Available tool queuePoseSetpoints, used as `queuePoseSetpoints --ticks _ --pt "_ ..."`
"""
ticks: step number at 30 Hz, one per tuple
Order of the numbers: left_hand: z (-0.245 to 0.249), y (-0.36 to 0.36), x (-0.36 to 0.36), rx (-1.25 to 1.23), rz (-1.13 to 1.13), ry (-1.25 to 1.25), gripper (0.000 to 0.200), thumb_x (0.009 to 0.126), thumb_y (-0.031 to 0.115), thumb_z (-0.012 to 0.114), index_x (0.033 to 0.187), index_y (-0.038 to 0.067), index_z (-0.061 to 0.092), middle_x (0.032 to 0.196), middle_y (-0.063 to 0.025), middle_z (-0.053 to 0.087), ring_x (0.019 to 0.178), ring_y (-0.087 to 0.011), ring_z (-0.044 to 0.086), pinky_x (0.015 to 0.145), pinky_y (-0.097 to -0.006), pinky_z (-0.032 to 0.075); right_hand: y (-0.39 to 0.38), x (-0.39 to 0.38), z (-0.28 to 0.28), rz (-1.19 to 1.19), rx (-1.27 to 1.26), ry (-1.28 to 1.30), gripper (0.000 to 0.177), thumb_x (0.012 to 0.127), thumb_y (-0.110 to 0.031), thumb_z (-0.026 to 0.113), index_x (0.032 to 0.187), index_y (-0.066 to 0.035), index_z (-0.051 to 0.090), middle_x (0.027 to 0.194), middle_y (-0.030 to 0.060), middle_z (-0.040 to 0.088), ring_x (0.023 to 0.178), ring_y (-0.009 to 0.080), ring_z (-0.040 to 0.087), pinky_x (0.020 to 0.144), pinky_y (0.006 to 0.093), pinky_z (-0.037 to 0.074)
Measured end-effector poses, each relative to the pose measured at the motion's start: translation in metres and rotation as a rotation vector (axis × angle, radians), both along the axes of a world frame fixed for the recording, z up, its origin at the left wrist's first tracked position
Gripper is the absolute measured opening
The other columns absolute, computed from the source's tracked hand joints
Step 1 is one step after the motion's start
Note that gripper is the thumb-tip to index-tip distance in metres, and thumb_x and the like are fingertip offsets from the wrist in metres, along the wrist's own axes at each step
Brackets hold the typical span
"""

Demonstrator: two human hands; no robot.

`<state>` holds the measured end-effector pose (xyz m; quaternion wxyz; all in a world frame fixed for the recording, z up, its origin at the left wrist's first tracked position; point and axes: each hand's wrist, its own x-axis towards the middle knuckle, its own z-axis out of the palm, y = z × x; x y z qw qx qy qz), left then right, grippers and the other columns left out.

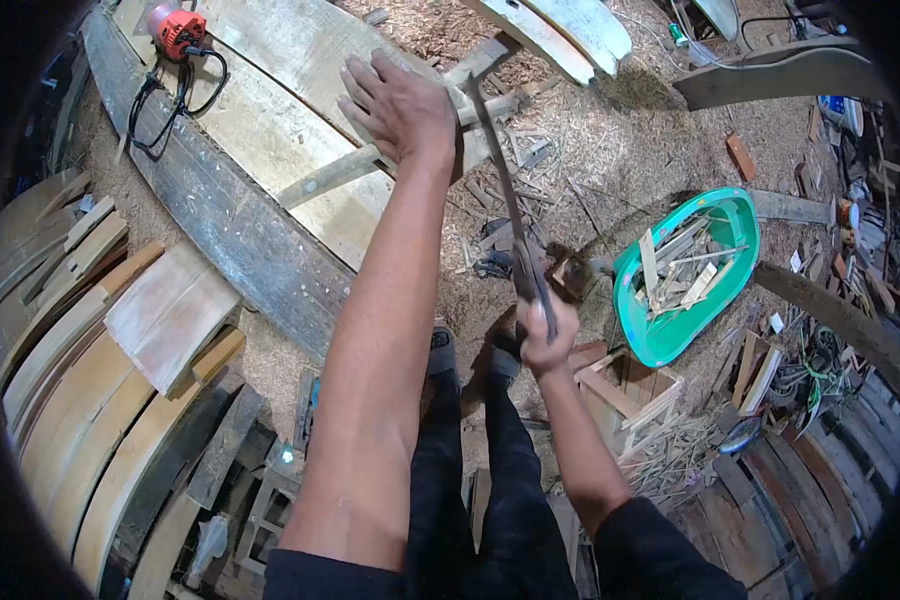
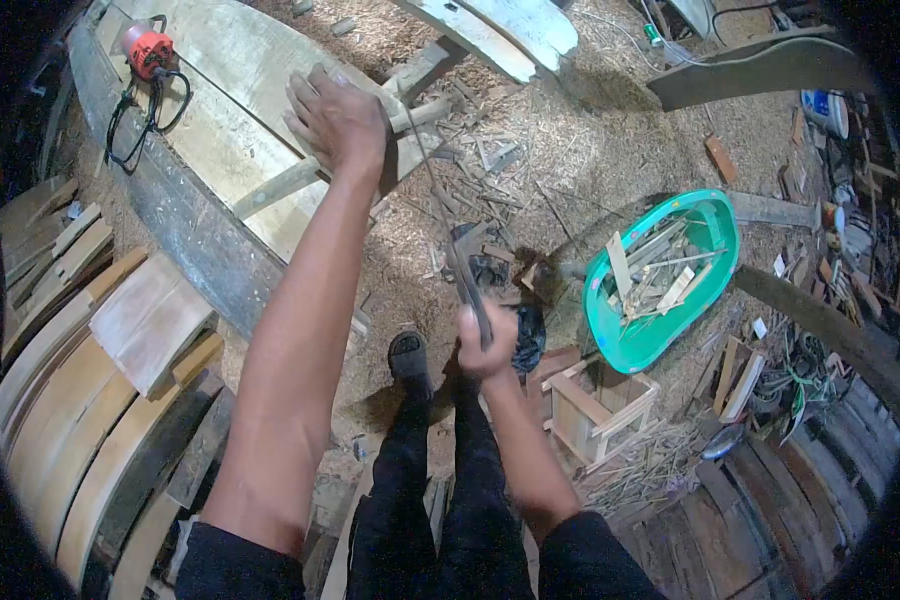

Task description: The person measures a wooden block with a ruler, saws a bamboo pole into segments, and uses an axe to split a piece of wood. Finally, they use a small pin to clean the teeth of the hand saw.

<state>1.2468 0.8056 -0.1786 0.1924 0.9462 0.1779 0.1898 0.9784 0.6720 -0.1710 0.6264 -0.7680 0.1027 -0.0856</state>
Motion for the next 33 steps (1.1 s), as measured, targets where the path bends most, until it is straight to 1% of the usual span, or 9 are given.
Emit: queuePoseSetpoints --ticks 2,8,12,16,20,23,26,30,33 --pt "-0.001 -0.002 -0.002 0.005 0.002 0.0 0.046 0.092 0.018 0.044 0.133 -0.003 0.042 0.148 -0.0248 0.033 0.143 -0.0355 0.024 0.118 -0.0507 0.01 -0.002 -0.002 -0.009 0.0 0.094 -0.005 0.036 0.091 -0.028 0.055 0.064 -0.003 0.052 0.052 0.0049 0.043 0.046 0.0157 0.049 0.048 0.0299 0.038" --pt "-0.006 0.0 -0.003 0.065 0.026 -0.036 0.042 0.096 0.025 0.044 0.13 0.001 0.048 0.147 -0.0217 0.037 0.142 -0.0327 0.027 0.117 -0.0498 0.016 0.003 0.029 0.006 0.009 0.009 0.091 0.04 0.091 -0.029 0.054 0.062 -0.004 0.047 0.052 0.0052 0.04 0.046 0.0151 0.042 0.046 0.0324 0.034" --pt "-0.008 -0.002 -0.001 0.06 0.044 -0.064 0.041 0.096 0.024 0.043 0.13 0.001 0.048 0.146 -0.0215 0.038 0.141 -0.0332 0.028 0.117 -0.0498 0.016 -0.006 -0.012 0.002 0.012 -0.044 0.03 0.031 0.087 -0.027 0.058 0.069 -0.001 0.059 0.058 0.0095 0.051 0.048 0.022 0.054 0.05 0.0324 0.042" --pt "-0.004 -0.002 -0.005 0.078 0.04 -0.062 0.041 0.095 0.024 0.045 0.129 0.002 0.049 0.144 -0.0213 0.04 0.14 -0.0325 0.03 0.116 -0.0506 0.017 0.003 0.047 -0.018 0.012 -0.036 0.055 0.036 0.09 -0.028 0.058 0.065 -0.004 0.05 0.055 0.0076 0.044 0.045 0.0199 0.046 0.046 0.0341 0.037" --pt "-0.008 -0.001 -0.002 0.077 0.048 -0.087 0.041 0.094 0.023 0.047 0.128 0.001 0.05 0.144 -0.0206 0.04 0.139 -0.0323 0.032 0.116 -0.0505 0.018 -0.006 -0.005 -0.003 0.026 -0.071 -0.034 0.034 0.09 -0.028 0.057 0.067 -0.004 0.053 0.052 0.0037 0.041 0.046 0.0153 0.045 0.047 0.0326 0.037" --pt "-0.008 -0.002 -0.001 0.061 0.054 -0.089 0.041 0.094 0.024 0.047 0.129 0.002 0.05 0.145 -0.0208 0.04 0.139 -0.0326 0.031 0.116 -0.0501 0.017 -0.007 0.008 -0.003 0.035 -0.013 -0.047 0.034 0.09 -0.027 0.057 0.067 -0.002 0.051 0.054 0.0032 0.041 0.048 0.0131 0.044 0.047 0.0312 0.036" --pt "-0.001 0.0 -0.005 -0.037 -0.007 -0.033 0.049 0.09 0.016 0.044 0.135 -0.002 0.042 0.148 -0.0242 0.033 0.144 -0.0349 0.023 0.119 -0.0503 0.008 -0.001 0.048 -0.007 0.053 -0.057 0.028 0.033 0.091 -0.025 0.057 0.067 -0.003 0.051 0.054 0.0054 0.041 0.046 0.0158 0.044 0.046 0.0311 0.036" --pt "-0.006 0.001 -0.004 -0.035 -0.014 -0.047 0.048 0.09 0.017 0.044 0.134 -0.003 0.044 0.149 -0.0251 0.032 0.144 -0.0355 0.023 0.119 -0.0502 0.008 -0.004 -0.012 0.0 0.037 -0.048 -0.002 0.032 0.089 -0.025 0.054 0.066 -0.002 0.053 0.054 0.0058 0.043 0.045 0.0168 0.047 0.047 0.0318 0.039" --pt "-0.014 0.0 0.0 0.06 0.036 -0.082 0.044 0.094 0.025 0.045 0.131 0.0 0.048 0.145 -0.0213 0.039 0.141 -0.0334 0.028 0.117 -0.0498 0.015 -0.003 -0.002 0.0 -0.001 0.007 0.023 0.034 0.09 -0.027 0.054 0.067 -0.002 0.053 0.055 0.0053 0.044 0.046 0.0171 0.048 0.048 0.0317 0.038"
